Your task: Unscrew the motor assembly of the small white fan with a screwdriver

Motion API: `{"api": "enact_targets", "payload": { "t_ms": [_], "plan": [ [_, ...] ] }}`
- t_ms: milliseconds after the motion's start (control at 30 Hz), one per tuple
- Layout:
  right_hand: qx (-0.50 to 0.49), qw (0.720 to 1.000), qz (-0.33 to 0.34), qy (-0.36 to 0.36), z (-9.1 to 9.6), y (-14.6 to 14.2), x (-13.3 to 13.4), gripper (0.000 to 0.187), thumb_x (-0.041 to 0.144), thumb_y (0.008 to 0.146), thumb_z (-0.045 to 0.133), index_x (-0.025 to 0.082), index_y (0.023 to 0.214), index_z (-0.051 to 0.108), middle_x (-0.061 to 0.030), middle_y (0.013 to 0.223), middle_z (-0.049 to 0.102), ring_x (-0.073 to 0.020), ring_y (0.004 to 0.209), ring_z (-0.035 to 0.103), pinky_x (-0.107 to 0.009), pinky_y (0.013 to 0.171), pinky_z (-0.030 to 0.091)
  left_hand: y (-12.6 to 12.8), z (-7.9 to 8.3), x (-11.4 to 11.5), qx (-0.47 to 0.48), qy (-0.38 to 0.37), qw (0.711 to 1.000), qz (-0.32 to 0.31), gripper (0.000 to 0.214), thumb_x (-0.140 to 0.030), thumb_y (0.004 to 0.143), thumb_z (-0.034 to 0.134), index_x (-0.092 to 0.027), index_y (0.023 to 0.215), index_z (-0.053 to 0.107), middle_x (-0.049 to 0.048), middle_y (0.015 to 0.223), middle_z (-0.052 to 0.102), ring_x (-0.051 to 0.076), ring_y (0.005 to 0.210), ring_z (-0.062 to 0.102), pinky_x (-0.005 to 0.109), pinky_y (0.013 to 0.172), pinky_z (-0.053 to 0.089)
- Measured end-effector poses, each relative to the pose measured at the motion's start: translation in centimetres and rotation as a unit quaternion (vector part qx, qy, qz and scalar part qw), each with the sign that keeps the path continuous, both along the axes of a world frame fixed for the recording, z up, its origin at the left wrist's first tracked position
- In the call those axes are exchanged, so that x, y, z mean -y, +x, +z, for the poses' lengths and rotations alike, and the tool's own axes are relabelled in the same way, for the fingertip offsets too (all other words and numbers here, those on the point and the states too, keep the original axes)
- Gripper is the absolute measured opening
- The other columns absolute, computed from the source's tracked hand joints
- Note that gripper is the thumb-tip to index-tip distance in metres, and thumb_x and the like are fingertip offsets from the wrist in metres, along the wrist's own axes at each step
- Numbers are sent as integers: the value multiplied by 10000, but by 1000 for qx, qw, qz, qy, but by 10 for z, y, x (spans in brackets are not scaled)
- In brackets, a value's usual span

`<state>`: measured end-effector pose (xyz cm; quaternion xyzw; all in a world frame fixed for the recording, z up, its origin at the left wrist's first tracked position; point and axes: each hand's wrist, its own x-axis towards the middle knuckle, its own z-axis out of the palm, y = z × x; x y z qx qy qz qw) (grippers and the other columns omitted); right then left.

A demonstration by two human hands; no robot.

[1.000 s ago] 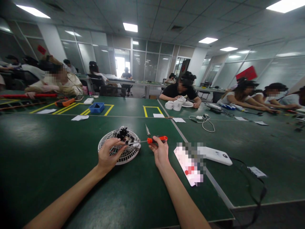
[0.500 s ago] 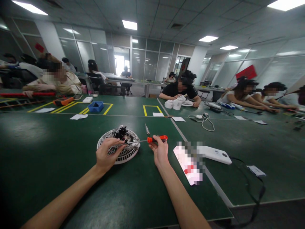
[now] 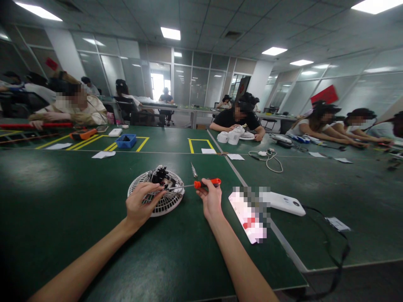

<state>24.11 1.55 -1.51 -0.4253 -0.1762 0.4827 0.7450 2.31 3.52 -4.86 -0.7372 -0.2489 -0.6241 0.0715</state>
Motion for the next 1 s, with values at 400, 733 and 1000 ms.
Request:
{"api": "enact_targets", "payload": {
  "t_ms": [400, 733, 1000],
  "plan": [
    [31, 1000, 6, -5, -1, 3, -2, 450, 246, 539, 904, 230, 823, 555, 51, 662, 698, -155, 561, 693, -202, 467, 500, -3, 4, -1, -59, 39, 997, 22, 204, -176, 872, 755, -215, 1066, 706, 38, 895, 723, 152, 788, 690, 296, 724, 586],
    [26, 999, 44, 20, 0, 0, 2, 291, 220, 623, 765, 221, 832, 563, -66, 851, 788, -185, 689, 732, -234, 564, 559, -5, 4, -4, -62, 25, 997, 36, 157, -173, 901, 714, -224, 1050, 711, 26, 878, 757, 173, 805, 707, 322, 746, 587],
    [18, 999, -29, 29, -1, 0, 1, 242, 222, 602, 748, 227, 744, 552, -5, 715, 750, -149, 632, 695, -213, 545, 535, -4, 3, -6, -68, -9, 995, 67, 427, -220, 867, 755, -241, 1269, 612, 94, 1188, 715, 267, 1118, 651, 477, 986, 553]
  ]
}}
